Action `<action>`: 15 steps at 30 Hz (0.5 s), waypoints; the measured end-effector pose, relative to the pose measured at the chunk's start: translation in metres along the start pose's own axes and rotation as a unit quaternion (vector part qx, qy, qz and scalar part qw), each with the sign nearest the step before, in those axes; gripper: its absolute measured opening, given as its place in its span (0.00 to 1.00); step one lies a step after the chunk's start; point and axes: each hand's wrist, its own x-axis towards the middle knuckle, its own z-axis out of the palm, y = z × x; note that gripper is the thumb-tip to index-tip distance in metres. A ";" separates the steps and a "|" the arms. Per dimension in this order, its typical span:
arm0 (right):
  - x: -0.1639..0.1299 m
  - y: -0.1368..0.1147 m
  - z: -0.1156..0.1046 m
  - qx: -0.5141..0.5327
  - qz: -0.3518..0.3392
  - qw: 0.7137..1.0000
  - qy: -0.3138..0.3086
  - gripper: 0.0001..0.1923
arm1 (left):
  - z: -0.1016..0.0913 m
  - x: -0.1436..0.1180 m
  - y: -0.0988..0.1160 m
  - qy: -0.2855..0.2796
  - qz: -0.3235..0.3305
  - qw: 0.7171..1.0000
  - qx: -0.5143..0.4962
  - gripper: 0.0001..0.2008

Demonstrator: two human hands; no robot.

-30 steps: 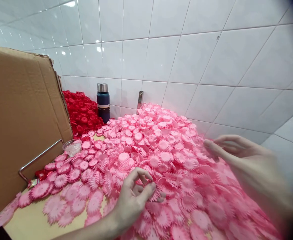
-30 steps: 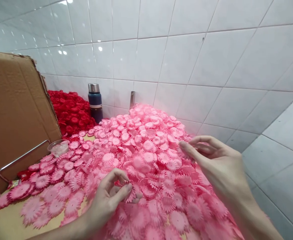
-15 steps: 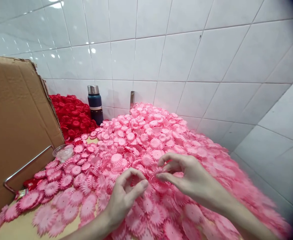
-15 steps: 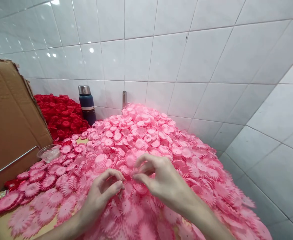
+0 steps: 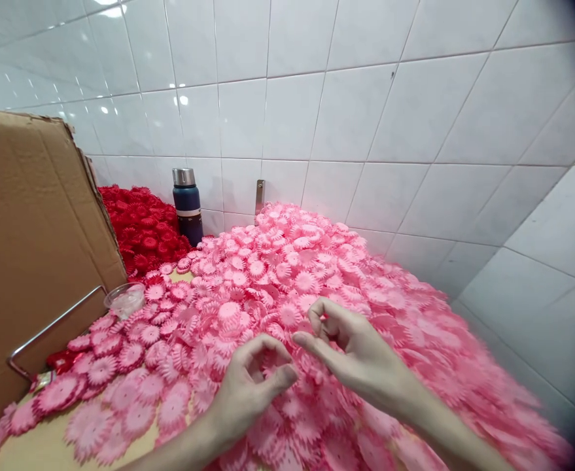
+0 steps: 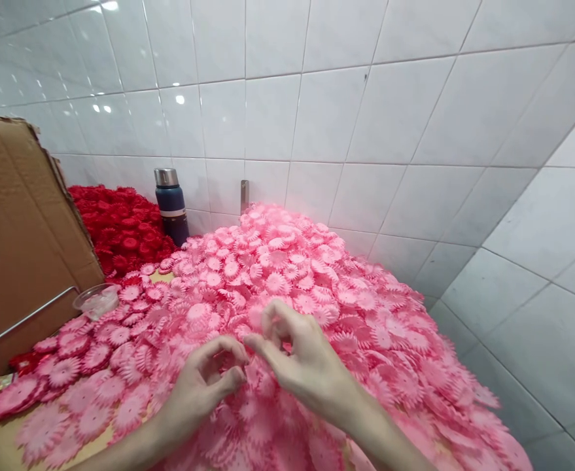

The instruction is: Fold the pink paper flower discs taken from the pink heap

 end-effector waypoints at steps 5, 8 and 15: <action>0.001 0.003 0.007 0.054 0.050 0.996 -0.059 0.14 | 0.000 0.000 -0.002 -0.025 0.034 0.999 0.022 0.13; 0.002 0.004 0.009 0.058 0.055 0.994 -0.074 0.18 | -0.001 0.000 0.001 -0.035 0.049 0.996 0.070 0.12; -0.011 0.001 -0.034 0.041 -0.049 0.975 0.215 0.10 | -0.001 -0.001 0.005 0.040 0.027 0.995 0.088 0.10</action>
